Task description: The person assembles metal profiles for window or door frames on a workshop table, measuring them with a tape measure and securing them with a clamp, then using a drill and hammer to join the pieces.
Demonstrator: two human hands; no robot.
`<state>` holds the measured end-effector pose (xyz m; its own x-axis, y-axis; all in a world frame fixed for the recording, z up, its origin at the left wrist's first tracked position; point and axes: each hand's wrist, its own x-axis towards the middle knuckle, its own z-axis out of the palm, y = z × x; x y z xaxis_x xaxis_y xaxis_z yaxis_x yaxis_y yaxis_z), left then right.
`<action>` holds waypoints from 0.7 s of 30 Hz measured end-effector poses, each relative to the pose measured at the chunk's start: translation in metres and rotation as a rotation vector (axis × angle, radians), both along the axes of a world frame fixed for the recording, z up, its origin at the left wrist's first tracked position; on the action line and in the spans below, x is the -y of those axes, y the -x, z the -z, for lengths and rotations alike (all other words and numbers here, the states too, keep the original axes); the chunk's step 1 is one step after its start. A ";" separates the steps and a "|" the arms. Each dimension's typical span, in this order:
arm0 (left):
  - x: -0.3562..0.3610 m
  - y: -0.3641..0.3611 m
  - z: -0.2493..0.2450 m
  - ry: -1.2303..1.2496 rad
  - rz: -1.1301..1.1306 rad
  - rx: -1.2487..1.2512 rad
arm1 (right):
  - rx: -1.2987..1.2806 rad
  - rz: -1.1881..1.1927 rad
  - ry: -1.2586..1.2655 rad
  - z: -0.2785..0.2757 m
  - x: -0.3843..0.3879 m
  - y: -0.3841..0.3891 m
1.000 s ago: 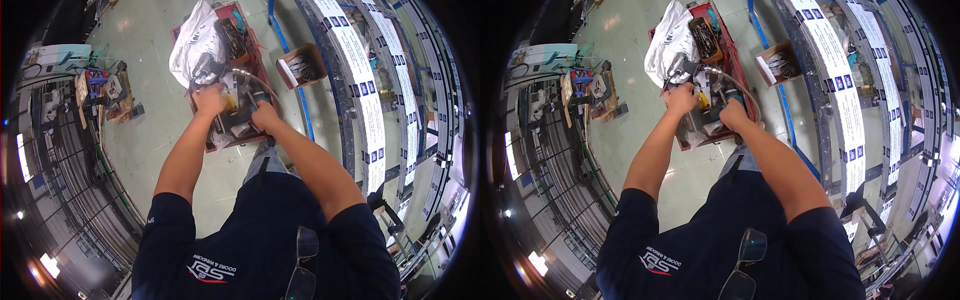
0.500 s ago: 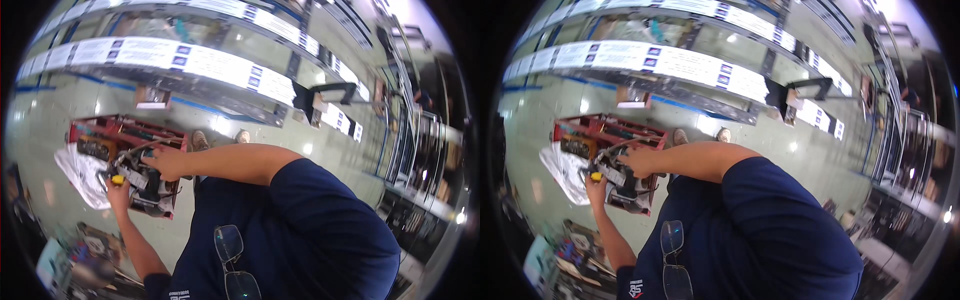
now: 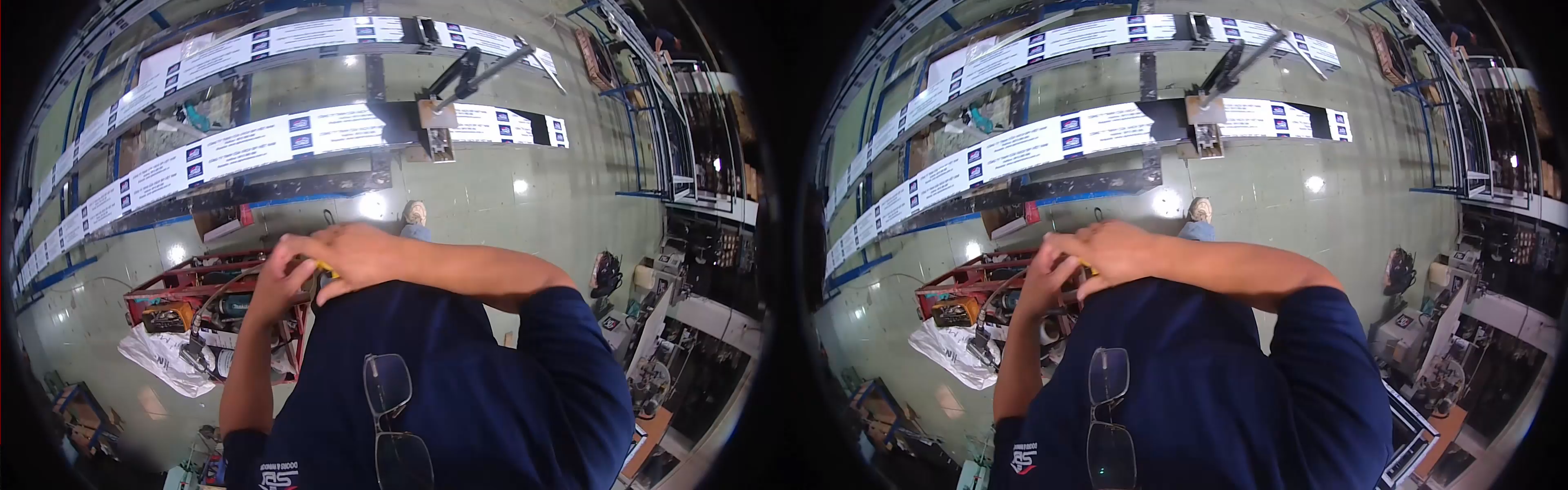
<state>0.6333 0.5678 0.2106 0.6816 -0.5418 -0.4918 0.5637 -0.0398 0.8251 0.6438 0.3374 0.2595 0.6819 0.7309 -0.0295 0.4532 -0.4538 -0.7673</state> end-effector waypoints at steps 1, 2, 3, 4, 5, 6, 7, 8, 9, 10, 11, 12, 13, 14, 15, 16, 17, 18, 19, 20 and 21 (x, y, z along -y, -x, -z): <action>0.030 -0.007 -0.008 -0.071 0.115 0.193 | -0.047 0.090 0.021 -0.002 0.024 0.006; 0.058 -0.013 -0.015 -0.081 0.126 0.199 | -0.042 0.100 0.011 -0.005 0.046 0.010; 0.085 -0.018 -0.020 0.002 0.119 0.175 | -0.044 0.162 -0.041 -0.009 0.069 0.012; 0.112 -0.020 -0.025 0.082 0.106 0.151 | -0.045 0.217 -0.096 -0.012 0.093 0.016; 0.138 -0.022 -0.029 0.061 0.104 0.156 | -0.070 0.242 -0.015 -0.019 0.121 0.020; 0.162 -0.024 -0.032 0.032 0.227 0.173 | -0.095 0.262 0.063 -0.025 0.151 0.026; 0.188 -0.024 -0.034 0.003 0.344 0.193 | -0.120 0.299 0.141 -0.028 0.182 0.033; 0.217 -0.018 -0.016 0.121 0.296 0.197 | -0.140 0.331 0.222 -0.029 0.216 0.040; 0.249 -0.012 0.004 0.240 0.247 0.204 | -0.151 0.369 0.238 -0.026 0.256 0.046; 0.280 -0.014 0.006 0.308 0.232 0.097 | -0.162 0.405 0.258 -0.023 0.302 0.052; 0.310 -0.017 0.003 0.294 0.206 0.107 | -0.220 0.459 0.256 -0.019 0.352 0.059; 0.340 -0.021 -0.004 0.258 0.110 -0.027 | -0.285 0.506 0.256 -0.013 0.407 0.066; 0.368 -0.024 -0.007 0.223 0.012 -0.166 | -0.365 0.579 0.197 -0.006 0.463 0.074; 0.395 -0.027 0.003 0.230 -0.044 -0.169 | -0.413 0.662 0.167 0.013 0.528 0.086; 0.419 -0.030 0.010 0.207 -0.064 -0.172 | -0.465 0.756 0.121 0.020 0.586 0.096; 0.441 -0.034 0.016 0.234 -0.183 -0.218 | -0.439 0.798 0.269 0.028 0.649 0.105; 0.458 -0.040 0.024 0.264 -0.305 -0.259 | -0.452 0.863 0.258 0.034 0.705 0.113; 0.470 -0.048 0.035 0.250 -0.328 -0.258 | -0.434 0.917 0.307 0.032 0.744 0.116; 0.479 -0.058 0.046 0.217 -0.445 -0.236 | -0.414 0.971 0.355 0.028 0.775 0.116; 0.486 -0.066 0.053 0.183 -0.558 -0.212 | -0.406 1.003 0.402 0.028 0.802 0.111; 0.492 -0.073 0.052 0.167 -0.573 -0.207 | -0.396 1.039 0.448 0.028 0.819 0.106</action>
